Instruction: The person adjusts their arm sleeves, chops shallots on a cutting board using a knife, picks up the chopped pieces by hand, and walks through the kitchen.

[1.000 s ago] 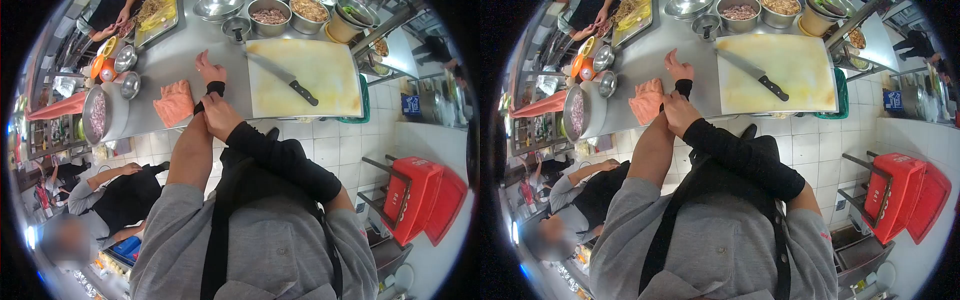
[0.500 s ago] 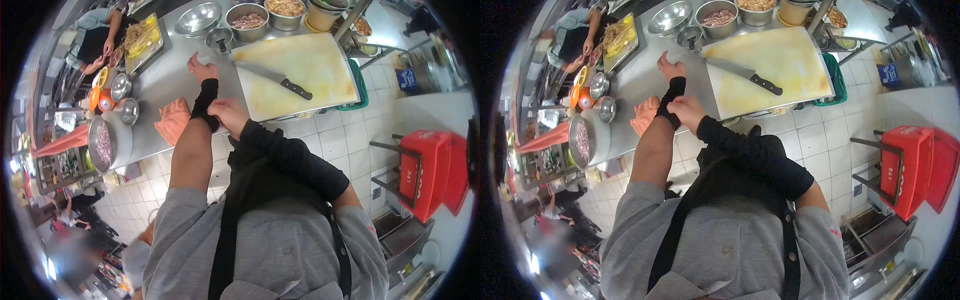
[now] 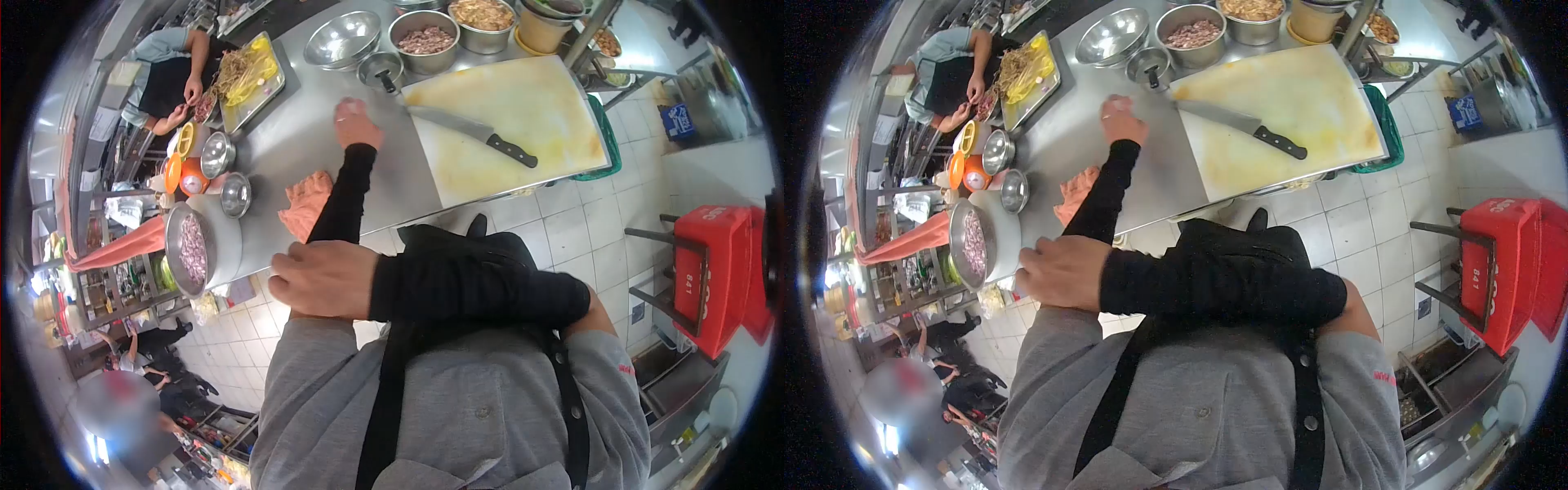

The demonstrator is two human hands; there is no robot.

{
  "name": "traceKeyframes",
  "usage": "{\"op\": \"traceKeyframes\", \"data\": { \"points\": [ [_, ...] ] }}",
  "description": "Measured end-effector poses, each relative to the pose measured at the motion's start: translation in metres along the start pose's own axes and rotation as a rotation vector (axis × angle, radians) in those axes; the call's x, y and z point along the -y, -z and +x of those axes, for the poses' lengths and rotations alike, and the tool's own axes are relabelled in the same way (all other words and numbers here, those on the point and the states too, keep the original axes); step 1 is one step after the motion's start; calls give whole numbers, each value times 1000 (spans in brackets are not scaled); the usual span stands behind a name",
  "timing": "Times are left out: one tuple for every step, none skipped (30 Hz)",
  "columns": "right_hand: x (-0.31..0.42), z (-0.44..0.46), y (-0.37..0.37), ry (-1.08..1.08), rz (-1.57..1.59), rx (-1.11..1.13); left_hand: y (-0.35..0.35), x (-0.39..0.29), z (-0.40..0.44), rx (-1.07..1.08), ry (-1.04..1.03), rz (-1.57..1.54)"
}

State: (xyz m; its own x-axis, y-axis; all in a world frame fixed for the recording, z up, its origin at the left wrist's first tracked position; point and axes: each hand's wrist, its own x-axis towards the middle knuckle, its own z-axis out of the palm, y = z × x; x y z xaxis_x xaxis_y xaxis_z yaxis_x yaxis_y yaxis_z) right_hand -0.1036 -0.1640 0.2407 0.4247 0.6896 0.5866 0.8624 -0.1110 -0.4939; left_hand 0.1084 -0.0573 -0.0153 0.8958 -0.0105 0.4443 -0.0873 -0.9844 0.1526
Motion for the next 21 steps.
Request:
{"op": "traceKeyframes", "data": {
  "points": [
    [0, -5, 2, -30, 59, -87, -5, 24, 12, -4, 251, -102],
    [-6, -9, 1, -155, 6, -81, -14, 52, 26, -57, 513, -149],
    [-17, -13, -4, -278, -51, -72, -11, 72, 39, -115, 777, -199],
    [-32, -14, -11, -396, 144, -132, -7, 86, 44, -179, 977, -280],
    [-40, -8, -20, -413, 171, -154, -5, 99, 50, -239, 1171, -361],
    [-46, 2, -26, -433, 199, -179, 0, 105, 53, -295, 1363, -440],
    [-45, 13, -31, -456, 233, -201, 6, 100, 40, -196, 1053, -338],
    [-44, 29, -33, -382, 211, -212, 11, 88, 20, -105, 740, -241],
    [-34, 45, -33, -446, 218, -153, 21, 69, 12, -24, 423, -146],
    [-34, 57, -48, -383, 213, -141, 7, 66, -5, 31, 100, -49],
    [-35, 67, -64, -322, 209, -132, -14, 68, -23, 87, -224, 51],
    [-33, 76, -73, -336, 246, -71, -6, 51, -30, 222, -330, 0],
    [-32, 83, -74, -317, 283, -97, 6, 36, -32, 355, -432, -52],
    [-31, 85, -74, -299, 321, -118, 21, 30, -30, 364, -406, -91],
    [-31, 85, -71, -280, 357, -134, 34, 26, -27, 371, -375, -133],
    [-30, 83, -64, -347, 474, -232, 40, 27, -23, 377, -342, -178],
    [-39, 79, -54, -349, 486, -402, 38, 39, -18, 314, -302, -196],
    [-48, 74, -26, -436, 439, -470, 30, 61, -12, 250, -261, -214],
    [-65, 58, -14, -524, 351, -587, 21, 88, -3, 187, -221, -232],
    [-82, 41, -2, -618, 269, -700, 18, 113, 8, 125, -186, -249],
    [-117, 10, -4, -701, 202, -788, 22, 138, 21, 95, -156, -252]
  ]
}}
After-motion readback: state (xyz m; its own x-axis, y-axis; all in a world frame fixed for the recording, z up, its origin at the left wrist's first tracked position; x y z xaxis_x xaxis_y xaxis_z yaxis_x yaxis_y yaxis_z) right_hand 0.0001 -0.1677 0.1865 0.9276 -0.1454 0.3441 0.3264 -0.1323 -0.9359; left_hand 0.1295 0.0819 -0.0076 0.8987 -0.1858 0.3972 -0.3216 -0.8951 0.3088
